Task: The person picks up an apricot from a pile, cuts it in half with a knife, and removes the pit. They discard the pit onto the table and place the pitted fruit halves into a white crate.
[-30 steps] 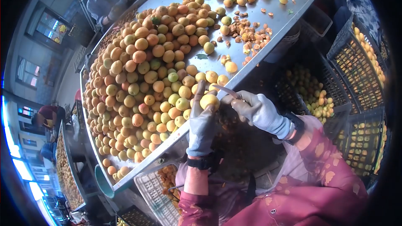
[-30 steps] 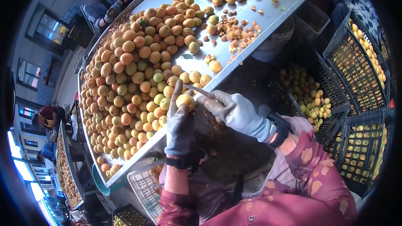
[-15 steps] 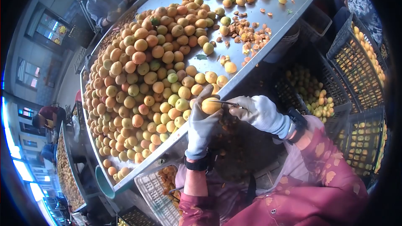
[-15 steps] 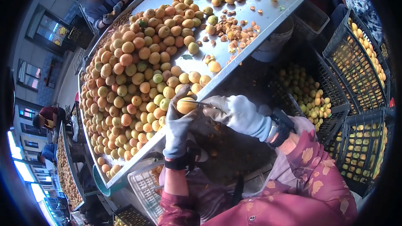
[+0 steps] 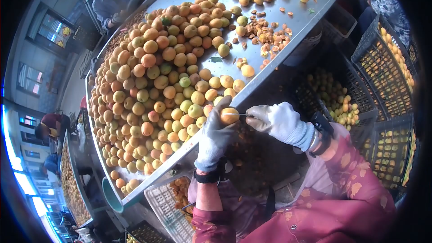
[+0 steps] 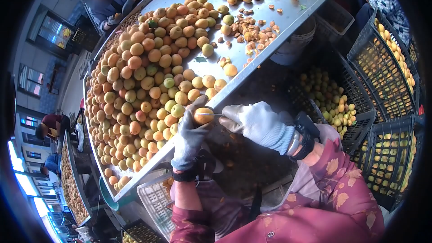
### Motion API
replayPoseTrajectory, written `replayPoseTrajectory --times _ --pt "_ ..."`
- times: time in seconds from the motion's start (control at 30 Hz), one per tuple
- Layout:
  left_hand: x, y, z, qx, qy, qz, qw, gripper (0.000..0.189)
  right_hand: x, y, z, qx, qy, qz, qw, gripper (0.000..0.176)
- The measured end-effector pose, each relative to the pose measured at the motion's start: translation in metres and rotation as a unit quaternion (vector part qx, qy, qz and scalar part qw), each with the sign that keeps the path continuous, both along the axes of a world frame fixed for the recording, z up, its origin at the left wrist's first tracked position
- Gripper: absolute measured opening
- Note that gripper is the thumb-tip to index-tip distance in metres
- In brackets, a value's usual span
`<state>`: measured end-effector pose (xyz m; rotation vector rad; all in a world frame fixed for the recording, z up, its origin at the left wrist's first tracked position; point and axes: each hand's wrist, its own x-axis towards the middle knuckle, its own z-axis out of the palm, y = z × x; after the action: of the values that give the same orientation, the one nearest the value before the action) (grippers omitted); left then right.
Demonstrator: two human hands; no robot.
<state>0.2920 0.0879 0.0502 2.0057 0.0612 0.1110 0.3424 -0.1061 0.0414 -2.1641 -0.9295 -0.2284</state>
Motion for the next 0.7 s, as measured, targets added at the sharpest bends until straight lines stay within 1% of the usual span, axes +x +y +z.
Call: replayPoseTrajectory --times 0.07,0.13,0.2,0.33,0.4,0.43,0.5,0.53,0.57,0.6,0.63,0.7 --pt "-0.002 0.002 -0.006 -0.009 -0.015 -0.006 1.0 0.057 -0.005 -0.001 0.005 -0.057 0.033 -0.001 0.998 0.024" --pt "-0.002 0.002 -0.006 -0.018 -0.031 -0.011 0.999 0.055 -0.007 -0.004 0.011 -0.066 0.048 -0.003 0.997 0.025" --pt "-0.003 0.0 0.002 -0.026 0.013 -0.016 0.999 0.054 -0.011 -0.005 0.011 -0.075 0.065 -0.005 0.995 0.027" --pt "-0.003 0.0 -0.007 -0.033 0.005 -0.018 0.999 0.054 -0.011 -0.006 0.011 -0.09 0.084 -0.006 0.992 0.03" --pt "-0.003 -0.001 -0.001 -0.165 0.082 -0.015 0.983 0.055 -0.012 -0.005 0.012 -0.085 0.084 0.0 0.993 0.03" --pt "-0.003 -0.001 0.001 -0.164 0.082 -0.015 0.983 0.055 -0.013 -0.005 0.013 -0.063 0.094 0.009 0.993 0.028" --pt "-0.001 -0.002 0.002 -0.273 0.087 -0.023 0.958 0.057 -0.016 -0.005 0.011 -0.041 0.104 0.016 0.994 0.025" --pt "-0.002 -0.004 0.002 -0.273 0.087 -0.024 0.958 0.057 -0.017 -0.003 0.005 -0.03 0.103 0.014 0.994 0.023" --pt "-0.003 -0.006 0.002 -0.351 0.084 -0.024 0.932 0.057 -0.019 -0.002 0.002 -0.019 0.102 0.012 0.995 0.02" --pt "-0.004 -0.009 0.002 -0.428 0.08 -0.023 0.9 0.057 -0.02 -0.001 0.002 -0.005 0.137 0.01 0.991 0.027" --pt "-0.003 -0.01 -0.004 -0.428 0.079 -0.023 0.9 0.057 -0.02 0.001 0.004 -0.005 0.136 0.01 0.991 0.027" --pt "0.0 -0.014 -0.025 -0.487 0.061 -0.015 0.871 0.057 -0.02 0.003 0.006 0.005 0.186 0.006 0.982 0.028"
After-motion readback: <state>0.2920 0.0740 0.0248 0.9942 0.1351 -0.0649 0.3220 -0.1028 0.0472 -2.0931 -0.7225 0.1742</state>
